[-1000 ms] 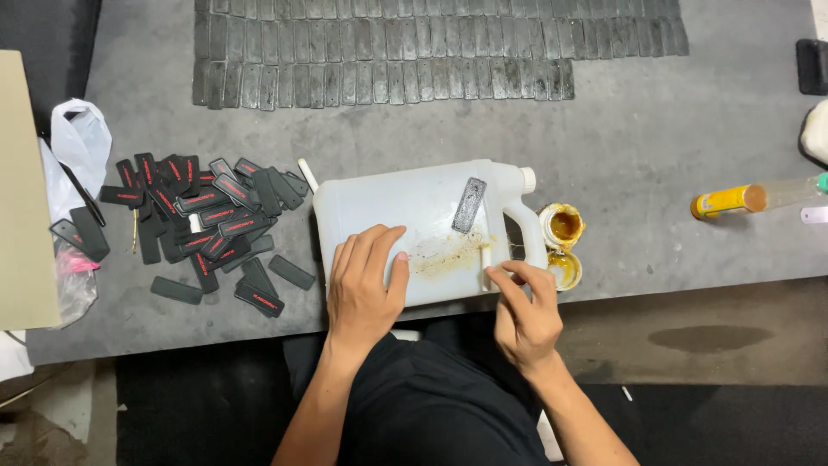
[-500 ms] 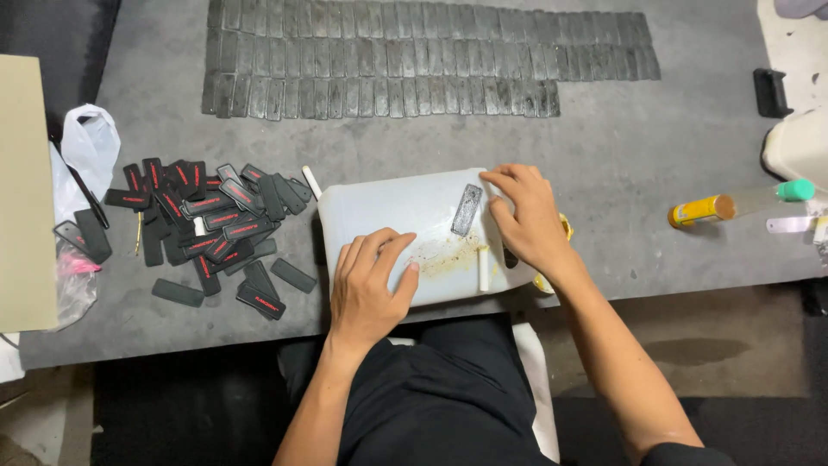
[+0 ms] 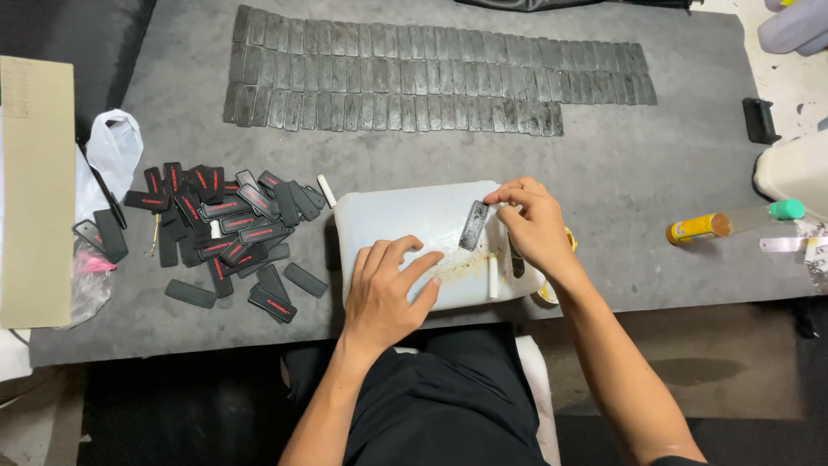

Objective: Applying adhesive to the back of small black tags and arranging them in organized rows on a workbench

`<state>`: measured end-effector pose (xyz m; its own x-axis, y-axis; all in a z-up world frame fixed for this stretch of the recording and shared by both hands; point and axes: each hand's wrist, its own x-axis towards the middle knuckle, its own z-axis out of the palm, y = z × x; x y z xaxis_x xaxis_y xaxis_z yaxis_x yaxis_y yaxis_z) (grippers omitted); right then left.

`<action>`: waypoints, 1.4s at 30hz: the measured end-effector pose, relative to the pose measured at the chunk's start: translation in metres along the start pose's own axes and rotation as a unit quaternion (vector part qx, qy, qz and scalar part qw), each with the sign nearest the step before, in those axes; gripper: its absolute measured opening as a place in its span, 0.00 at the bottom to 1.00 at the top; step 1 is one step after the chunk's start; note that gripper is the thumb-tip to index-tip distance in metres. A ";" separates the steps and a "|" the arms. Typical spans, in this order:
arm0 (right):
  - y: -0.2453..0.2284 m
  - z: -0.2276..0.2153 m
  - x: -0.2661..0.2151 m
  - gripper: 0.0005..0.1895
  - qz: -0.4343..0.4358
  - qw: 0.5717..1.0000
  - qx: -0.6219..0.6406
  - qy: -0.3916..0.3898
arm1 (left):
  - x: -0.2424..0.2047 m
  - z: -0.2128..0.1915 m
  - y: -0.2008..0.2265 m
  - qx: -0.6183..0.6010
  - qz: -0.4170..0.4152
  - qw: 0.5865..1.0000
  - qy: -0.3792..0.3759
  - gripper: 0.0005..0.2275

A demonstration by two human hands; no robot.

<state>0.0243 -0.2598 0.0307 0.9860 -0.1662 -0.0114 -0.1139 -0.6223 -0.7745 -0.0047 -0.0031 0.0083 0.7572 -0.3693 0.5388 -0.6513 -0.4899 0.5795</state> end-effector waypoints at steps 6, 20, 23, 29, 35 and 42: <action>-0.018 -0.002 -0.008 0.14 0.041 0.997 0.063 -0.016 | 0.001 -0.001 0.000 0.014 0.018 1.000 -0.018 0.10; -0.031 0.004 -0.023 0.11 0.096 0.976 0.196 -0.022 | -0.001 0.003 -0.003 0.016 -0.005 1.000 -0.012 0.13; -0.029 0.006 -0.025 0.10 0.094 0.974 0.205 -0.013 | -0.003 0.005 -0.003 0.016 -0.010 1.000 -0.007 0.13; -0.017 0.011 -0.023 0.09 0.089 0.971 0.221 0.003 | -0.003 0.006 -0.002 0.022 -0.012 1.000 -0.001 0.13; -0.011 0.008 -0.023 0.09 0.082 0.961 0.259 0.044 | 0.000 0.005 0.000 0.029 -0.019 0.999 -0.006 0.13; 0.022 -0.036 -0.005 0.08 0.052 0.950 0.270 0.145 | 0.009 -0.001 0.008 0.018 -0.052 0.998 -0.012 0.18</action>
<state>0.0126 -0.3003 0.0366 0.8887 -0.4584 0.0084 -0.0528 -0.1207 -0.9913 -0.0027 -0.0095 0.0181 0.8216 -0.3335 0.4623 -0.5676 -0.5544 0.6087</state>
